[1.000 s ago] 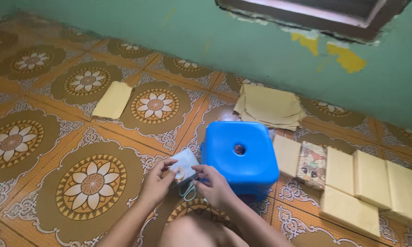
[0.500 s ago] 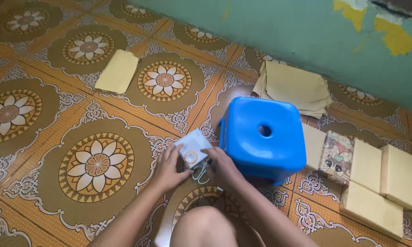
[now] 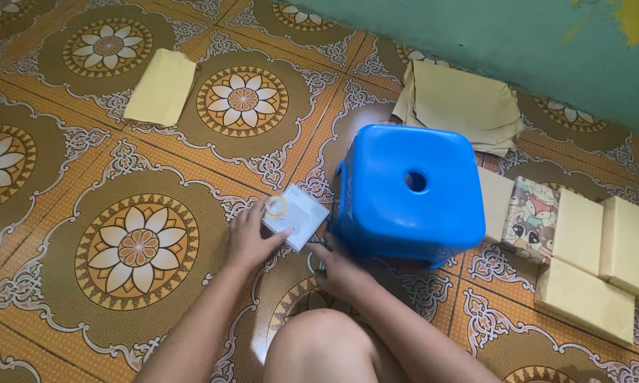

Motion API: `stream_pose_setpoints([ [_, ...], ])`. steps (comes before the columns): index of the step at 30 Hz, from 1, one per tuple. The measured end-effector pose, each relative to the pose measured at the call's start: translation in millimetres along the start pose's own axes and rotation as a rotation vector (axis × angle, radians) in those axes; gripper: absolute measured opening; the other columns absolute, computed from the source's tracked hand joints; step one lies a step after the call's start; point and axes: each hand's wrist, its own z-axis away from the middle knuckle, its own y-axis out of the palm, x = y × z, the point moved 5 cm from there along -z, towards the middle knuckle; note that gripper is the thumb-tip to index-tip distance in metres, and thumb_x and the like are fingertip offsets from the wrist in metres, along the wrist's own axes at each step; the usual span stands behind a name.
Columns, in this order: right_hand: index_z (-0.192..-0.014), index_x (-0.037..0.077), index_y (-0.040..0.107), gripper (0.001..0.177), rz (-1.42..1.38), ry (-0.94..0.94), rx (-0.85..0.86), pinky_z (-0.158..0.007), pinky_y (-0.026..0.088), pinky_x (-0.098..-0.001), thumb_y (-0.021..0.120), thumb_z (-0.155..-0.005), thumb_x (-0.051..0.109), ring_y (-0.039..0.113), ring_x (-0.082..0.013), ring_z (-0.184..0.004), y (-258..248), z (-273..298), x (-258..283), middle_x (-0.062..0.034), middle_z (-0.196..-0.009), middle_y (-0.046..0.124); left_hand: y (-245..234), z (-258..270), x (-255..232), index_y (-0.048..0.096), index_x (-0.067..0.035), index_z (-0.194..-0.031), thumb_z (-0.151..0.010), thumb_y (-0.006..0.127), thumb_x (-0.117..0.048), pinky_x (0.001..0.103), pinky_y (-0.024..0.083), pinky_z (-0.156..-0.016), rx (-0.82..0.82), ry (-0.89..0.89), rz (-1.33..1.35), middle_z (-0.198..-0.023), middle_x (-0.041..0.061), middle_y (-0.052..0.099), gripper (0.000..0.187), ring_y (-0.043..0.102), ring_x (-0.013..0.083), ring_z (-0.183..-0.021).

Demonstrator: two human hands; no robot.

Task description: The person wraps small rectangular items in brown paper, folding the edges and securing them with tape. They use scissors to cut tape and place the finished wrapped items in a neat stack on the floor.

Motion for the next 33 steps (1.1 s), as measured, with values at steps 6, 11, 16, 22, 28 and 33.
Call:
stream_pose_setpoints([
  [6, -0.122, 0.005, 0.062, 0.06, 0.066, -0.072, 0.032, -0.113, 0.033, -0.044, 0.079, -0.065, 0.002, 0.034, -0.0438, -0.139, 23, -8, -11, -0.0253, -0.153, 0.034, 3, 14, 16, 0.032, -0.009, -0.16, -0.075, 0.077, -0.062, 0.054, 0.036, -0.115, -0.057, 0.16, 0.102, -0.147, 0.021, 0.05, 0.109, 0.047, 0.041, -0.137],
  [11, -0.117, 0.006, 0.066, 0.054, 0.121, -0.131, -0.046, -0.106, 0.04, -0.0462, 0.068, -0.064, -0.004, 0.048, -0.041, -0.125, 36, -13, -25, -0.0195, -0.133, 0.055, 13, 10, 17, 0.023, 0.0, -0.155, -0.067, 0.085, -0.056, 0.059, 0.026, -0.11, -0.166, 0.186, 0.143, -0.153, 0.031, 0.031, 0.121, 0.032, 0.0496, -0.14],
  [16, -0.108, 0.01, 0.071, 0.031, 0.11, -0.108, -0.117, -0.097, 0.051, -0.0437, 0.061, -0.081, -0.002, 0.06, -0.0352, -0.111, 35, -9, -28, -0.0131, -0.116, 0.063, 26, -27, 42, 0.036, -0.015, -0.158, -0.09, 0.069, -0.045, 0.055, 0.031, -0.117, -0.198, -0.017, 0.186, -0.159, 0.021, 0.038, 0.081, 0.038, 0.0425, -0.144],
  [22, -0.105, 0.01, 0.067, 0.028, 0.175, -0.073, -0.107, -0.091, 0.05, -0.0471, 0.074, -0.078, 0.015, 0.059, -0.0366, -0.11, 5, 2, -2, -0.0156, -0.122, 0.058, 12, -64, 40, 0.051, -0.047, -0.144, -0.096, 0.062, -0.043, 0.053, 0.033, -0.111, 0.027, -0.142, -0.122, -0.153, 0.01, 0.041, 0.049, 0.036, 0.0375, -0.139],
  [28, -0.12, 0.015, 0.063, 0.062, 0.232, -0.118, 0.042, -0.089, 0.049, -0.0498, 0.087, -0.065, 0.026, 0.056, -0.0393, -0.114, -4, 5, 12, -0.0187, -0.134, 0.052, -12, -34, 19, 0.065, -0.04, -0.13, -0.094, 0.066, -0.038, 0.051, 0.037, -0.111, 0.015, 0.003, -0.278, -0.141, 0.0, 0.055, 0.037, 0.047, 0.0283, -0.133],
  [33, -0.123, 0.009, 0.057, 0.063, 0.167, -0.185, 0.063, -0.089, 0.052, -0.0464, 0.083, -0.066, 0.019, 0.06, -0.0387, -0.112, 8, -2, 4, -0.0188, -0.131, 0.052, -8, -9, 32, 0.069, -0.016, -0.109, -0.087, 0.074, -0.033, 0.049, 0.042, -0.105, -0.1, 0.052, -0.272, -0.133, 0.007, 0.056, 0.028, 0.05, 0.0322, -0.126],
])
